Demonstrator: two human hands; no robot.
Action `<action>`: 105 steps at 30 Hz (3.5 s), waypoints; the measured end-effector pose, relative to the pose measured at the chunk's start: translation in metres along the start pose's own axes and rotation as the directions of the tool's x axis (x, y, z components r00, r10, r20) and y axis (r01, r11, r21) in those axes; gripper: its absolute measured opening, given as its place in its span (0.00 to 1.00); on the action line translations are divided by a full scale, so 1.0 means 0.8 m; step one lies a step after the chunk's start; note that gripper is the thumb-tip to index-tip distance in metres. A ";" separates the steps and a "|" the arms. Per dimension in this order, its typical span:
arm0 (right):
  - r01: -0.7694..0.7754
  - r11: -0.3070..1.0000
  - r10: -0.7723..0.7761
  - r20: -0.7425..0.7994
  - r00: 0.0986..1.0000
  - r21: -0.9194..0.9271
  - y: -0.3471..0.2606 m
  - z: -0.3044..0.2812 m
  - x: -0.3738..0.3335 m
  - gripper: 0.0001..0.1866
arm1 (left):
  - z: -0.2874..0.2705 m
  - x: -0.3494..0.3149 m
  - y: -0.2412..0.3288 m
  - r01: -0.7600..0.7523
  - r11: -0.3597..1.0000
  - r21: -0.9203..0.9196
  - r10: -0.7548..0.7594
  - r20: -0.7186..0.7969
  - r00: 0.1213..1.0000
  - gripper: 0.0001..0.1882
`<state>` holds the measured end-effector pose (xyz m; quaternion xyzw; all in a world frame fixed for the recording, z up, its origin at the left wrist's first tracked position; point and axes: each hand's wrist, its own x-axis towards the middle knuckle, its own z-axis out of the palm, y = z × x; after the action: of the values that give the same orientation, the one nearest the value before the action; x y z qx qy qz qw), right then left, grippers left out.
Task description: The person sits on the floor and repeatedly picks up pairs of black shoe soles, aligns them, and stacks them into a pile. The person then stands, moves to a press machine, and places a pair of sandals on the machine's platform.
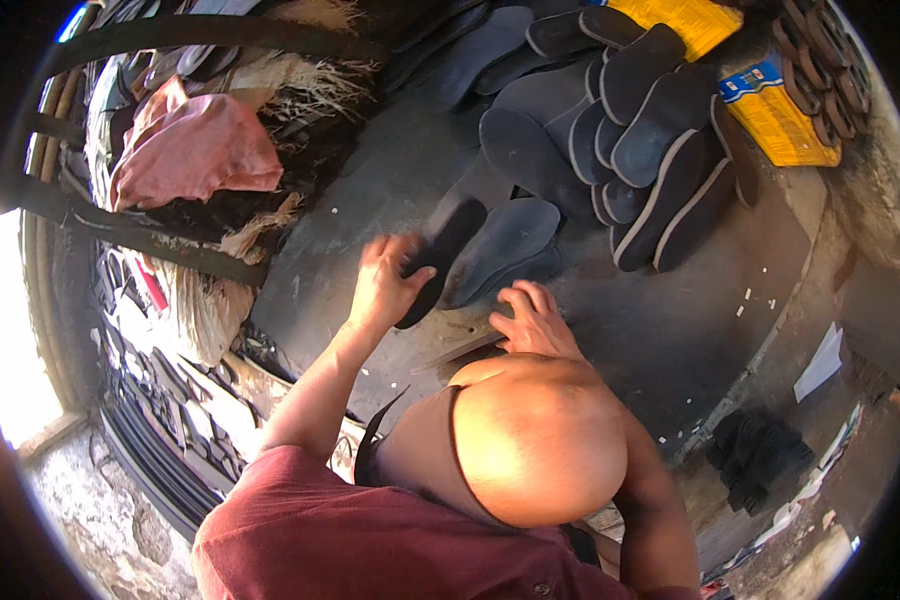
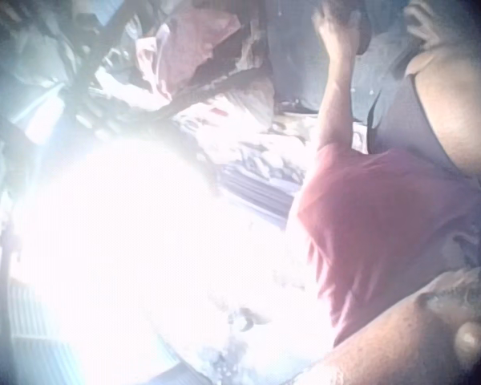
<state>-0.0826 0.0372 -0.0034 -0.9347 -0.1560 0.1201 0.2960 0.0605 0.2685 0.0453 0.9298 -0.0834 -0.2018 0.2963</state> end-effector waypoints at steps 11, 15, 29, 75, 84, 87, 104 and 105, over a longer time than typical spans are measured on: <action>-0.679 0.734 0.670 -0.173 0.722 0.011 0.037 -0.025 -0.215 0.30 | 0.103 0.048 0.058 -0.285 0.944 0.165 0.244 0.233 0.941 0.51; -0.826 0.547 0.835 -0.152 0.528 0.134 0.052 0.023 -0.240 0.33 | 0.081 0.048 0.024 -0.190 0.973 0.134 0.180 0.082 0.980 0.56; -0.799 0.509 0.851 -0.331 0.408 0.321 0.050 0.022 -0.261 0.26 | 0.067 0.025 -0.020 0.004 0.913 0.408 0.193 -0.441 0.877 0.57; -0.601 0.175 0.919 -0.349 -0.185 0.780 0.068 0.045 -0.303 0.40 | 0.110 -0.044 0.003 0.204 0.979 0.025 -0.182 0.567 0.804 0.51; -0.437 0.240 0.912 -0.356 -0.205 0.867 0.075 0.029 -0.315 0.38 | 0.101 -0.027 0.089 -0.011 0.996 -0.087 0.032 0.238 0.971 0.29; -0.449 0.191 0.920 -0.319 -0.228 0.873 0.103 0.034 -0.330 0.39 | 0.124 0.002 0.090 -0.120 0.988 -0.100 0.138 0.202 0.970 0.23; -0.017 0.162 0.933 -0.159 -0.323 0.987 0.140 -0.019 -0.337 0.34 | 0.167 0.029 0.057 -0.195 0.961 0.196 0.166 0.158 0.973 0.34; -0.151 0.143 0.930 -0.185 -0.318 0.978 0.144 -0.007 -0.337 0.38 | 0.170 0.030 0.053 -0.226 0.959 0.170 0.201 0.152 0.968 0.34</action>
<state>-0.3039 -0.1527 -0.0314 -0.5078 0.6648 -0.2698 0.4769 0.0225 0.1569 -0.0387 0.9234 -0.2213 -0.2214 0.2222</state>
